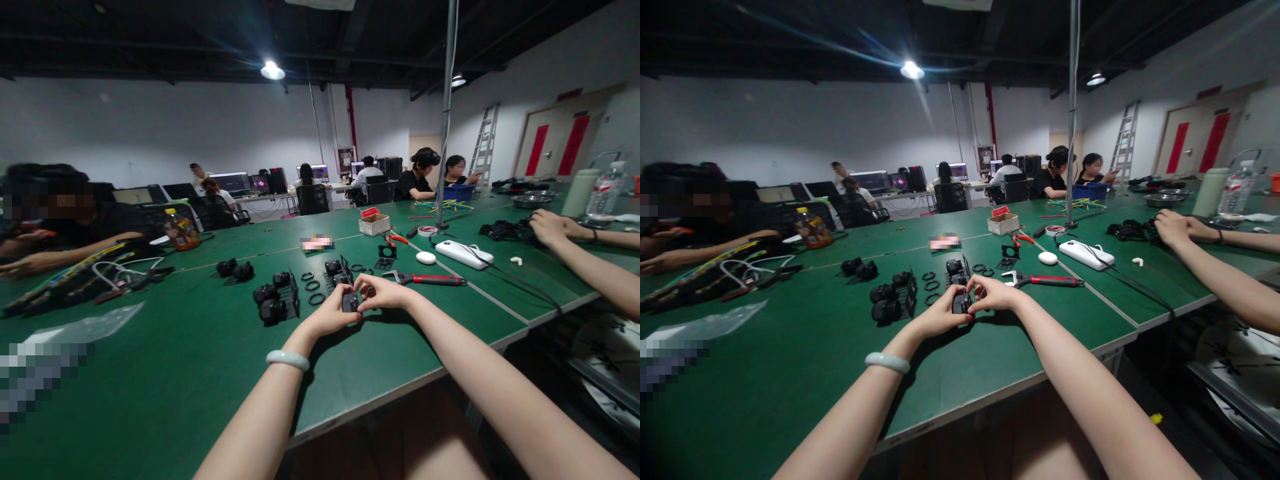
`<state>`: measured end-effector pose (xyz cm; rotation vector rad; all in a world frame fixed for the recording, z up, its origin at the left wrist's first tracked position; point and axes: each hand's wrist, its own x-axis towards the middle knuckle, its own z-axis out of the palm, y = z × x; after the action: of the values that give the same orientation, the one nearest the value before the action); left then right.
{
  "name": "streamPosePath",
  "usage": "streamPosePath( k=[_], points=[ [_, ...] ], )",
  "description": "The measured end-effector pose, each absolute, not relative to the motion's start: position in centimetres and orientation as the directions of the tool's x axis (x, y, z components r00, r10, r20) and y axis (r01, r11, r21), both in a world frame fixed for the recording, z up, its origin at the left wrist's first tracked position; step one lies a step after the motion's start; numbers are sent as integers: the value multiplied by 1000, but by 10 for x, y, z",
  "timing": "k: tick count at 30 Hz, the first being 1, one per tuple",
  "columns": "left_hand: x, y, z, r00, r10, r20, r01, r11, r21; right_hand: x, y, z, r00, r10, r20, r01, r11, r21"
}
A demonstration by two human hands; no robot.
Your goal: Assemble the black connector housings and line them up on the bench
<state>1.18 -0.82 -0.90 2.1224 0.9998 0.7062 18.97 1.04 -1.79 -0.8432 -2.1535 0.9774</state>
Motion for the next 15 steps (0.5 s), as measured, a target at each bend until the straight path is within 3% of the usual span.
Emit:
streamPosePath(
  k=[15],
  points=[
    [12, -7, -11, 540, 817, 200, 466, -489, 737, 190, 11, -19, -609, 755, 245, 276, 490, -827]
  ],
)
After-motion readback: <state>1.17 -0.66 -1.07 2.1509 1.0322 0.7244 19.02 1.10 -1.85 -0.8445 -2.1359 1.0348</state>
